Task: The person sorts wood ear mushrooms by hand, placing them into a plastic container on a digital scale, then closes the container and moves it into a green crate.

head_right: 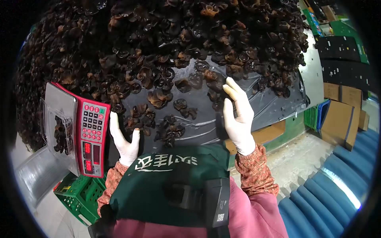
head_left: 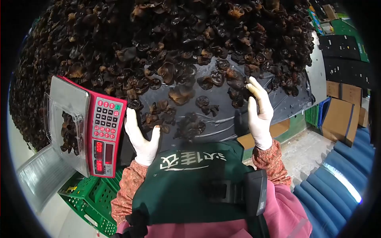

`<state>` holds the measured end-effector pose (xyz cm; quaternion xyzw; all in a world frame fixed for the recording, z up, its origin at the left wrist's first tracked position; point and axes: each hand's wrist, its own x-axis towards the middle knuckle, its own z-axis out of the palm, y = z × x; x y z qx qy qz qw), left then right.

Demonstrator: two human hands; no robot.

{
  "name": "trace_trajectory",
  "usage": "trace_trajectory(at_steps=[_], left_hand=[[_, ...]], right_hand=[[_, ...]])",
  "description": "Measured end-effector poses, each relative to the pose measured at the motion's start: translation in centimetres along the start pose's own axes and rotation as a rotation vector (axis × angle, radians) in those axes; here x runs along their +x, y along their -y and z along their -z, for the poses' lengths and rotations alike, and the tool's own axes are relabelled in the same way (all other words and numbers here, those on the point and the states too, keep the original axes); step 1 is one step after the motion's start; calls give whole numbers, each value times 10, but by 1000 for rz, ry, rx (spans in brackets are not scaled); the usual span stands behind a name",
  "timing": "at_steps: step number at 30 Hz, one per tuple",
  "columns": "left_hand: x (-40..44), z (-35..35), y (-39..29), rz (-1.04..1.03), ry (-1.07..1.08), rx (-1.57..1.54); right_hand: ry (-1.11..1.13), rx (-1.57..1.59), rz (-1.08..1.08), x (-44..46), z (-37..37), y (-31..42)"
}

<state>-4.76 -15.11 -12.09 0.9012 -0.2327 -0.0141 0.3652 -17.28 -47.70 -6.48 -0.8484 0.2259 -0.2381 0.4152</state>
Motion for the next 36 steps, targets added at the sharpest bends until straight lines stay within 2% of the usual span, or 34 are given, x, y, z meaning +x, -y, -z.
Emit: trace_trajectory(at_steps=[4, 8, 9, 12, 16, 19, 22, 24, 26, 31, 32, 36], left_hand=[[0, -1, 1, 8, -6, 8], [1, 0, -3, 14, -9, 10], [0, 0, -1, 8, -10, 10], [-2, -3, 3, 16, -14, -24], [-2, -2, 3, 8, -19, -27], [-2, -1, 1, 15, -31, -44], [-2, 0, 1, 30, -32, -56], [-2, -1, 2, 40, -30, -69], [-1, 0, -2, 16, -31, -25], [-2, -2, 3, 3, -36, -23], [-1, -2, 3, -1, -38, -29], [-2, -3, 2, 19, -69, -66]], right_hand=[[-54, 10, -144, -5, 7, -5], [-95, -94, -91, 2, 3, -4], [-97, -153, 14, 9, 0, -7], [-47, -503, 171, 35, -18, -4], [179, -735, 116, 58, -39, -14], [33, -552, 218, 53, -6, 7], [24, -615, 69, 26, 58, 23], [214, -847, -66, 5, 97, 19], [444, -1112, -65, -18, 119, 11], [360, -906, 40, -18, 71, 20], [296, -812, 134, -17, 58, 16], [148, -685, 240, 1, 9, -9]])
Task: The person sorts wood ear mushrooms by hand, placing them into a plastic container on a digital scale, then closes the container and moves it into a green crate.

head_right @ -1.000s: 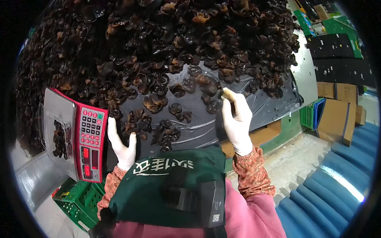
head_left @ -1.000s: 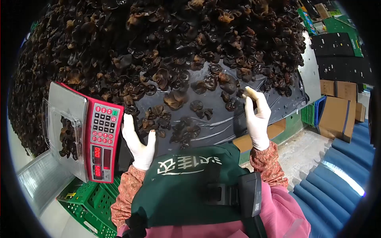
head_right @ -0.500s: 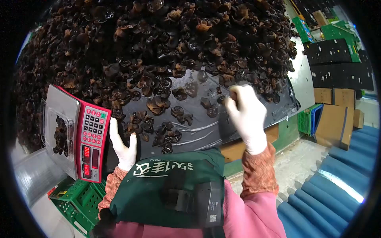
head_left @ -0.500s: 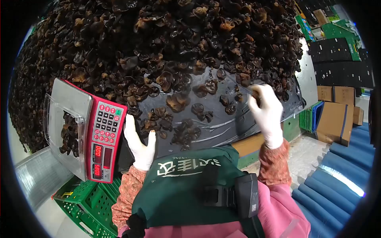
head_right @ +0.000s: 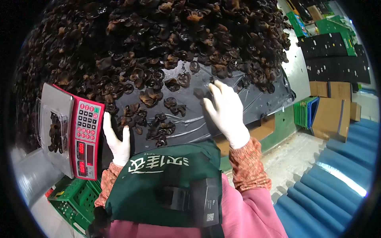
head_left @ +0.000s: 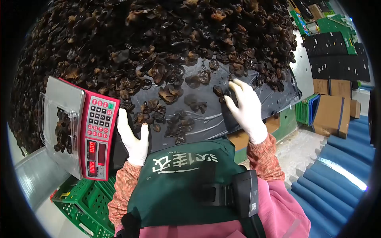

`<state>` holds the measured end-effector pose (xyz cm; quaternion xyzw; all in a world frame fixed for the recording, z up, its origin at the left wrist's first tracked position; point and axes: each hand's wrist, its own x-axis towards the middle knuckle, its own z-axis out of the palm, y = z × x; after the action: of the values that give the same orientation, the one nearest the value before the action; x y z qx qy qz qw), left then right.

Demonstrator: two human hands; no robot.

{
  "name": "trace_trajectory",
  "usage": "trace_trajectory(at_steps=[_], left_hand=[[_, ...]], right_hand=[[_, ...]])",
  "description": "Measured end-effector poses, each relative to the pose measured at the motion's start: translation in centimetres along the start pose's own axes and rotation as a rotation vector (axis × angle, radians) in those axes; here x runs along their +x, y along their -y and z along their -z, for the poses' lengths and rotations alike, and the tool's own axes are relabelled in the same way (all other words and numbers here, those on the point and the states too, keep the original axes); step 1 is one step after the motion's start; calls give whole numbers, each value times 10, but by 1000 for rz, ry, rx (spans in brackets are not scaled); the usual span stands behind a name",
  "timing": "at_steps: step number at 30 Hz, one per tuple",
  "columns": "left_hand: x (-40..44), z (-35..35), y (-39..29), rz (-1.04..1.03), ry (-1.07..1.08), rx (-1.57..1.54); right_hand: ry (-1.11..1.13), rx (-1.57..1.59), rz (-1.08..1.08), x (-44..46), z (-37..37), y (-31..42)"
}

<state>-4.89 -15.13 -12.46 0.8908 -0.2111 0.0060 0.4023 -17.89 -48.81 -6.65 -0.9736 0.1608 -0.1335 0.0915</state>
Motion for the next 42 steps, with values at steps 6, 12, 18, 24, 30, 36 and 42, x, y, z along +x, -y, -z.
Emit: trace_trajectory(at_steps=[6, 12, 18, 24, 30, 36, 42], left_hand=[[-1, -2, 7, 4, -11, -8], [2, 0, 6, -32, -14, -1], [1, 3, 5, -38, 13, -43], [1, 2, 7, -37, 1, -54], [-1, 2, 8, -6, -42, -168], [-2, 2, 11, -45, -27, -113], [2, 1, 10, -47, -3, -64]], right_hand=[[-165, 135, 6, 4, -61, 1], [-97, 99, -3, -72, -14, -29], [149, -491, -139, -127, 56, -56], [35, 229, -118, -55, 21, 21], [99, 393, -57, -10, -21, 83], [284, 891, -196, -3, -3, 92], [76, 707, -118, 14, -26, 79]])
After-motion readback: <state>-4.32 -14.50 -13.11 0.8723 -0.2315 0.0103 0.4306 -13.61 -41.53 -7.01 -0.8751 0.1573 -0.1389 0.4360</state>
